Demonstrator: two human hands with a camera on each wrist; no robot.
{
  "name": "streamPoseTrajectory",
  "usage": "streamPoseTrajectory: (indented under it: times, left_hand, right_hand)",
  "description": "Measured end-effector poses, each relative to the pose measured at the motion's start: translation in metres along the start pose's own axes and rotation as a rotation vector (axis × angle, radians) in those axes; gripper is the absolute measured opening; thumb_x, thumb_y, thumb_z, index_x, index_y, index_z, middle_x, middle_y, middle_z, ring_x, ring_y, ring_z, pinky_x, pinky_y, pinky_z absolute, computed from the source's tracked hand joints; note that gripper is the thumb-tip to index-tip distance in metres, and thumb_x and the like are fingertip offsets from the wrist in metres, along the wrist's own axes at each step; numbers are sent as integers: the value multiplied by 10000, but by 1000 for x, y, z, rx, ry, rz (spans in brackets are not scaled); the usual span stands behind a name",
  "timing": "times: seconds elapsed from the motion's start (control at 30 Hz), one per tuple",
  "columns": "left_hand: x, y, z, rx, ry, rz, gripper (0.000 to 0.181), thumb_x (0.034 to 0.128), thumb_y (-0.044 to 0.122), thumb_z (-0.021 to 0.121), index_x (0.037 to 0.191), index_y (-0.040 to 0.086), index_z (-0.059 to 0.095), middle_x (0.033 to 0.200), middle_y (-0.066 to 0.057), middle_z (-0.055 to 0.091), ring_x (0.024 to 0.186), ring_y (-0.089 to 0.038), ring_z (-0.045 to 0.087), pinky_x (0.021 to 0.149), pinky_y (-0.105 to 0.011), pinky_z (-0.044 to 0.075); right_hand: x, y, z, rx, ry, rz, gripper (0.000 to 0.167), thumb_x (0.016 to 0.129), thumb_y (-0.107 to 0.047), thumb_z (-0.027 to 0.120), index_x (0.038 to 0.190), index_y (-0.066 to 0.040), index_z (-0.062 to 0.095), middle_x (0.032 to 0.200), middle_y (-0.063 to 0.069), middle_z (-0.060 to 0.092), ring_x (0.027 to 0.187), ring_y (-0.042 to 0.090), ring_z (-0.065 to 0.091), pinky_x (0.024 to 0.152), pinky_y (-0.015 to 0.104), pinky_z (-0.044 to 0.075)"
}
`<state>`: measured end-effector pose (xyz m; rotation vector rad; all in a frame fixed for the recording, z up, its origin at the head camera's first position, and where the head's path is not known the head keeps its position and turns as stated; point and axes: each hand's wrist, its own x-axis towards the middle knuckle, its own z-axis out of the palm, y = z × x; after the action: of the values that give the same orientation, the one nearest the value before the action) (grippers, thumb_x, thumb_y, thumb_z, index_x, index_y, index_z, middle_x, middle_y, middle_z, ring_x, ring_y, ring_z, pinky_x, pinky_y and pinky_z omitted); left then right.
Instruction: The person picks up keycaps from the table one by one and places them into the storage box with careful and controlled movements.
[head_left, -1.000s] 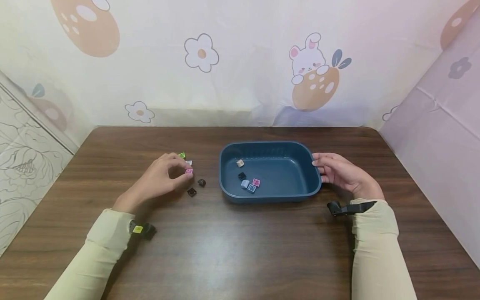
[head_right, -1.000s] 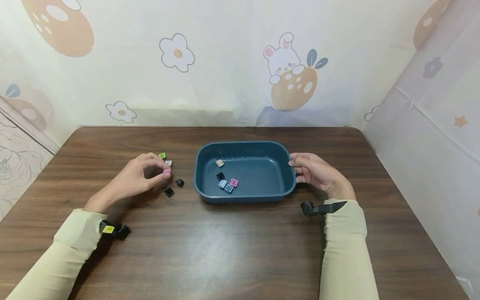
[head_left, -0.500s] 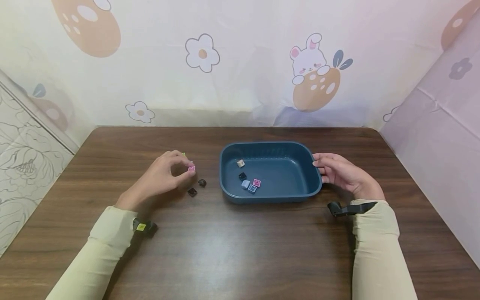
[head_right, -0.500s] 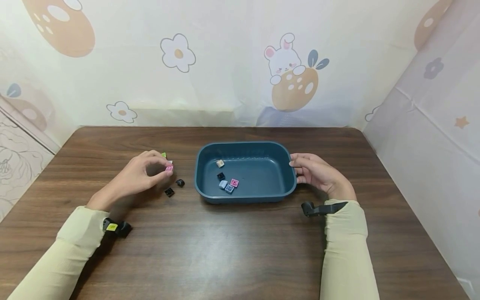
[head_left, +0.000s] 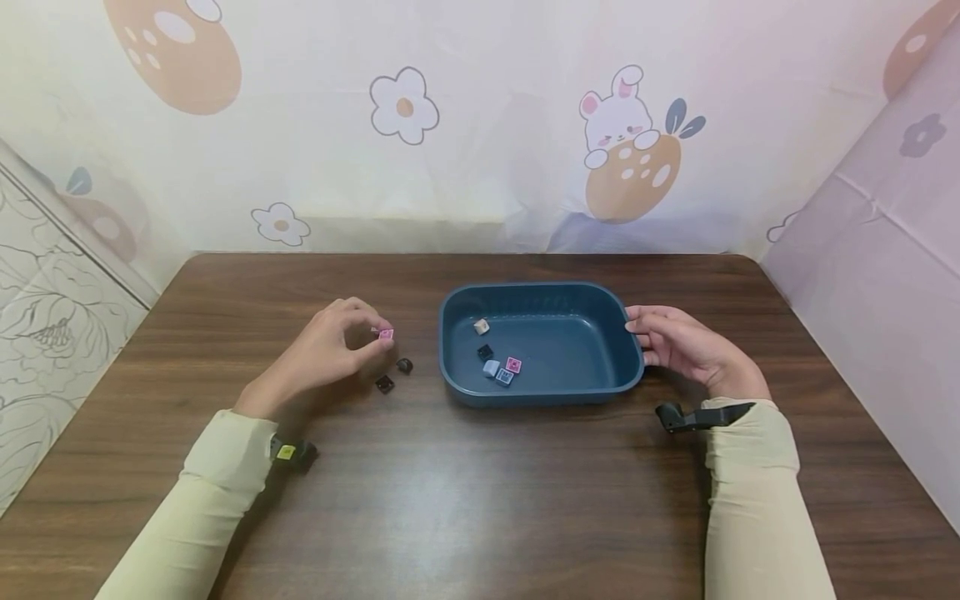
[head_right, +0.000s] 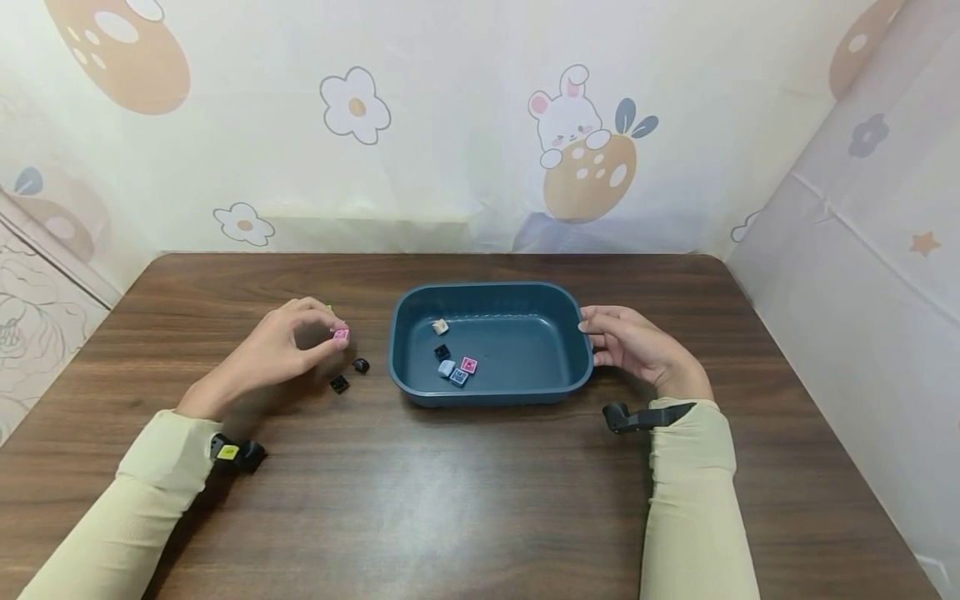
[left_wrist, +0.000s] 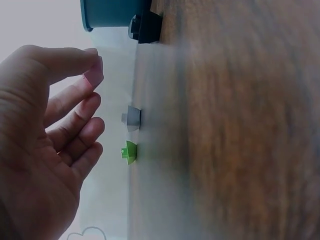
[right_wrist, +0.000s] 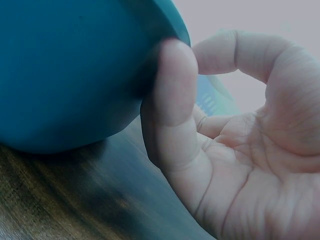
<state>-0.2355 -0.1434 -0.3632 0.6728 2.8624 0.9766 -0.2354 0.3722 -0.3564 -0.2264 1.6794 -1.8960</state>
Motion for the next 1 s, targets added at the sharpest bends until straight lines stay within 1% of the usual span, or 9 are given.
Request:
streamPoseTrajectory:
  times: [0.17,0.43,0.63,0.77,1.0]
  left_hand:
    - [1,1,0,3,0,-3,238,975,343,760,1153,188,792,1205,-5,711,1229,-259,597,1102,-558,448]
    - [4,3,1,11,13,20,215,962,322,777,1136,196,796,1189,5,718,1214,-252,607,1093,-536,454]
    - [5,4,0,4,7,11,234,967,326,771,1148,180,790,1199,-4,716,1229,-266,599,1104,-559,447]
    - [6,5,0,-4,4,17,251,967,326,770,1159,166,792,1204,-9,717,1229,-264,597,1091,-556,455]
    - [7,5,1,-10,8,18,236,969,330,770,1152,182,793,1200,-7,721,1217,-252,597,1069,-549,470]
  right_hand:
    - [0,0,0,6,-4,-3,299,1105,-42,434,1223,-91,704,1033,31,795,894,124,775,773,283,655]
    - [-1,-1,1,-2,1,1,295,1104,-44,436,1224,-93,702,1031,32,797,897,127,776,775,282,655]
    - [-1,-1,1,3,-4,2,298,1104,-45,435,1237,-87,699,1044,40,800,905,131,780,779,285,656]
    - [0,-1,0,8,-10,3,303,1107,-44,428,1229,-87,702,1035,37,800,898,130,781,779,284,656]
    - [2,-1,1,13,-24,1,308,1110,-47,425,1232,-92,704,1033,31,800,897,125,779,783,281,655]
